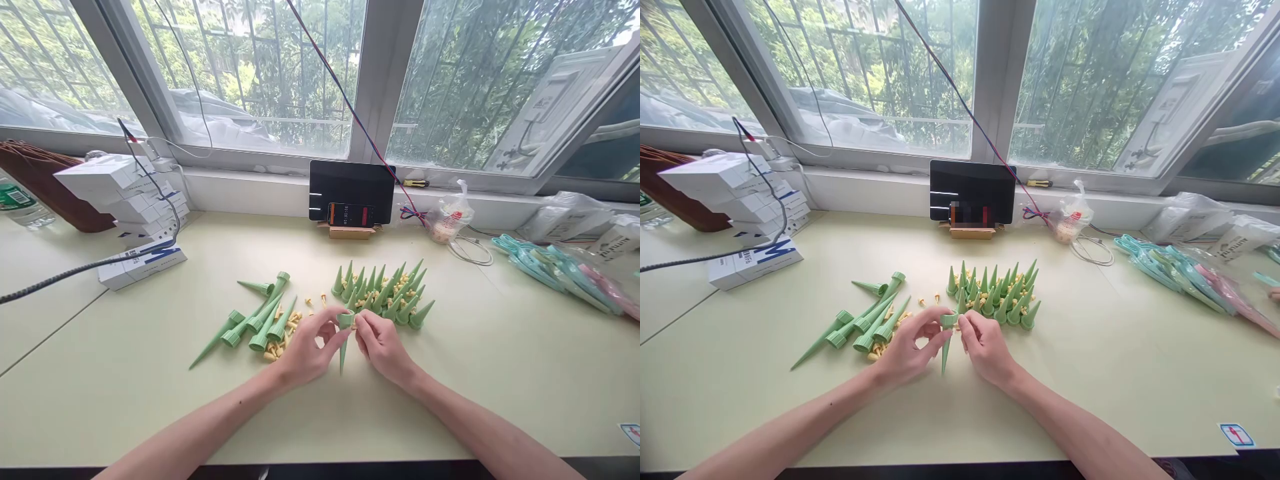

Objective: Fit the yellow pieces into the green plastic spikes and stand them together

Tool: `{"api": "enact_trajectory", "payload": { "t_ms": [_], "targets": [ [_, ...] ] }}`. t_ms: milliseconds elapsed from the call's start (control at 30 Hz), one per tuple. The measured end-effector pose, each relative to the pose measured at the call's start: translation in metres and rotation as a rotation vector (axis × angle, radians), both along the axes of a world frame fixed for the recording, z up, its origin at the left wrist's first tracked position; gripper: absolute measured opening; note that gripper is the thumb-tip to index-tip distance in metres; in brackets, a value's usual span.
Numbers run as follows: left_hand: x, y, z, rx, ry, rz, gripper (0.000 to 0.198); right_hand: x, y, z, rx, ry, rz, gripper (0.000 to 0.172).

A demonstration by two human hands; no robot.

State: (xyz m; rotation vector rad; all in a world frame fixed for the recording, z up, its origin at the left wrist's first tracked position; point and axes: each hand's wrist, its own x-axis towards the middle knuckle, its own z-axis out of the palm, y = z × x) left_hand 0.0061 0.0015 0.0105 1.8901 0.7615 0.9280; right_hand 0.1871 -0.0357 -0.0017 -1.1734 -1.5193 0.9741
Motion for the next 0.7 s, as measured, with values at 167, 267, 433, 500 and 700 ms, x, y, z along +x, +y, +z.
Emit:
{"api": "enact_trajectory", "payload": {
  "t_ms": [167,267,433,500,700],
  "targets": [
    [0.0007,0.004,0.0118,-0.423,-0.201,-0.018,0.027,0.0013,0.0003,0.0027,0.058,-0.15,0.021,0.029],
    [-0.0007,0.0075,0.0113,-0.485,-0.236,-0.011,0.024,0.0023,0.001,0.0023,0.093,-0.201,0.045,0.027],
    [-0.0012,0.0103,0.006,-0.57,-0.256,-0.007,0.025,0.0041,0.0012,0.0021,0.149,-0.221,0.082,0.027],
    [-0.0007,0.01,0.006,-0.571,-0.249,-0.021,0.027,0.0043,0.0008,0.0017,0.149,-0.225,0.092,0.029],
    [0.002,0.0075,0.0126,-0.55,-0.235,-0.04,0.033,0.0047,0.0005,-0.0025,0.119,-0.209,0.122,0.033]
  ]
}}
